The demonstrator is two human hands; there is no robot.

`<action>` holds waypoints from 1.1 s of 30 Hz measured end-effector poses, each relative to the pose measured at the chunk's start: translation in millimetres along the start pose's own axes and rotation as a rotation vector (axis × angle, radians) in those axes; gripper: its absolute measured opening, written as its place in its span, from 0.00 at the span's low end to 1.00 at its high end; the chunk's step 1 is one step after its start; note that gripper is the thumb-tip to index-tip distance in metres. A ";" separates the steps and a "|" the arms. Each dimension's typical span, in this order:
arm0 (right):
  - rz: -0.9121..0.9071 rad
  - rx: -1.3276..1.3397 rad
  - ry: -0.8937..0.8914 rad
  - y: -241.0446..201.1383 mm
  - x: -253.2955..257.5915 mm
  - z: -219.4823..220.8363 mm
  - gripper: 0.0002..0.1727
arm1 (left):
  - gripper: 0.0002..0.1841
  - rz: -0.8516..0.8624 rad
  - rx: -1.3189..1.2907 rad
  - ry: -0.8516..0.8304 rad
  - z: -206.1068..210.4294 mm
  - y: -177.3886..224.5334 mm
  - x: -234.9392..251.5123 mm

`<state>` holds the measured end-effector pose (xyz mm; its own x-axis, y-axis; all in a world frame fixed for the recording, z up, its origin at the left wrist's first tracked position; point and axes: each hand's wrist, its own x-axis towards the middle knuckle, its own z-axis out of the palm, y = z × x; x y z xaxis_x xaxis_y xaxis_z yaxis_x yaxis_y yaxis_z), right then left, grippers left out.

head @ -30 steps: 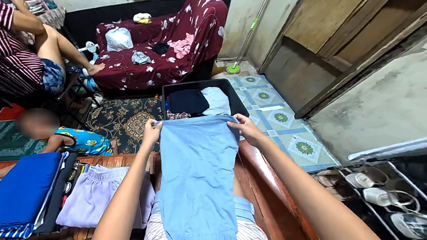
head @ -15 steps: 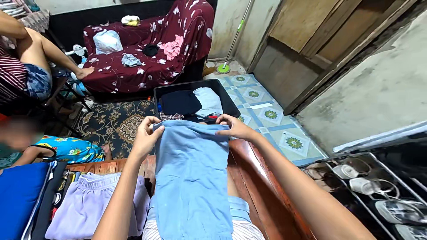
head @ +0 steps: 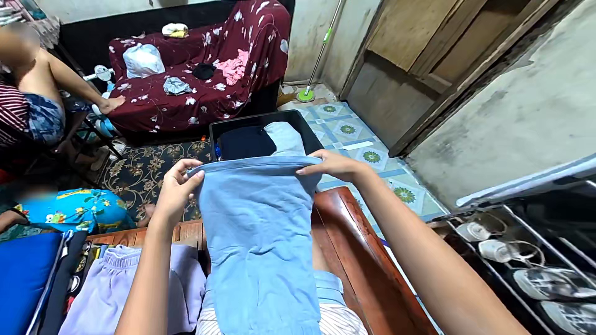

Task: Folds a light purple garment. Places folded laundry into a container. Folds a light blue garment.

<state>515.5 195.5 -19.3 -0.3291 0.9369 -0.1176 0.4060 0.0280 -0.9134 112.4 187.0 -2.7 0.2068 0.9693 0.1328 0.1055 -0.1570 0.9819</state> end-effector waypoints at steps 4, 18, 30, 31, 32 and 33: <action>0.203 0.090 -0.013 31.6 31.1 13.7 0.17 | 0.13 -0.169 0.070 0.189 6.2 -69.8 29.0; 0.364 0.104 0.378 84.7 45.0 38.9 0.20 | 0.15 -0.519 0.073 0.221 40.1 -166.3 29.1; -0.035 -0.410 0.463 59.7 -84.3 92.7 0.17 | 0.24 -0.579 0.507 -0.066 6.8 -89.5 -104.2; -0.032 -0.412 0.413 60.8 -96.4 97.8 0.15 | 0.26 -0.635 0.492 -0.159 6.3 -79.2 -123.0; -0.046 -0.402 0.373 62.8 -106.1 102.6 0.13 | 0.26 -0.660 0.461 -0.224 7.1 -72.7 -139.1; -0.076 -0.400 0.339 64.9 -113.4 107.2 0.12 | 0.25 -0.657 0.432 -0.243 9.3 -70.0 -152.5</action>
<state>487.8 53.7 -107.0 -0.1028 0.9853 0.1367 0.7072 0.1691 -0.6865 82.5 48.4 -92.8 0.1723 0.8287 -0.5325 0.6334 0.3208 0.7042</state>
